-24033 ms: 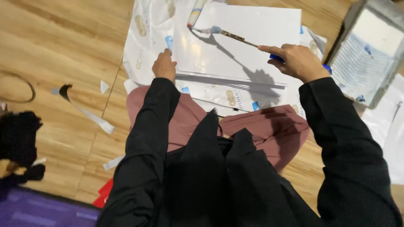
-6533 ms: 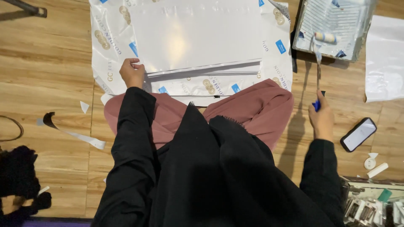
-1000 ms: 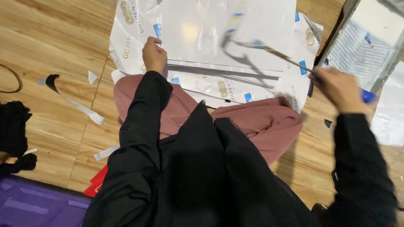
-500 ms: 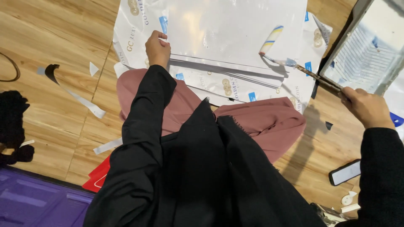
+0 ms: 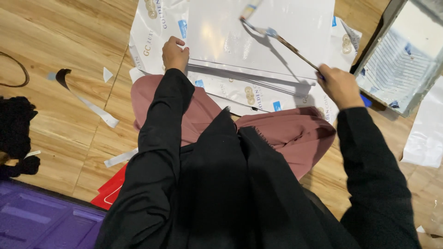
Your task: Applying glue to sheets of paper using a hand roller and stacking them on the floor, then handling a small bottle.
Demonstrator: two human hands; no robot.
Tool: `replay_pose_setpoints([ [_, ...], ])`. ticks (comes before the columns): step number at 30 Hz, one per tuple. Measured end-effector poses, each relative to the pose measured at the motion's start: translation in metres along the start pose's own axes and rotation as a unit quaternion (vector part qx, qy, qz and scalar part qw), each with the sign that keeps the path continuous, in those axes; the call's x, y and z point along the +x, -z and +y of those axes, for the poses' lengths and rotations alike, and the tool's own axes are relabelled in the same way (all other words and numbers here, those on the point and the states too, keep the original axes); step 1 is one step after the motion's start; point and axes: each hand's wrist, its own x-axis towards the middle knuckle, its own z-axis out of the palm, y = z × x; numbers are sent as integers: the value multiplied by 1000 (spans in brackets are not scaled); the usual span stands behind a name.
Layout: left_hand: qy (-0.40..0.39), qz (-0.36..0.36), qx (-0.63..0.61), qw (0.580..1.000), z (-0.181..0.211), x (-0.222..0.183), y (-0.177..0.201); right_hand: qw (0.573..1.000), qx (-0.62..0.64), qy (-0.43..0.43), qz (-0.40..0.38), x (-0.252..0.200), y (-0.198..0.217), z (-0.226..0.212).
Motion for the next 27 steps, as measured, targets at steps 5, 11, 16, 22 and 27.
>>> replay_pose_setpoints([
  [5,105,-54,-76,990,-19,20,-6,994,-63,-31,-79,-99,1,53],
  [11,130,-72,-133,980,4,2,12,970,-233,67,-24,-159,-5,102],
  [16,127,-67,-101,985,5,2,11,985,-131,104,-43,-78,-4,64],
  [22,134,-77,-133,979,6,0,14,986,-56,152,-45,-12,-16,9],
  [27,157,-84,-160,971,8,2,17,991,-46,73,-103,-91,-6,63],
])
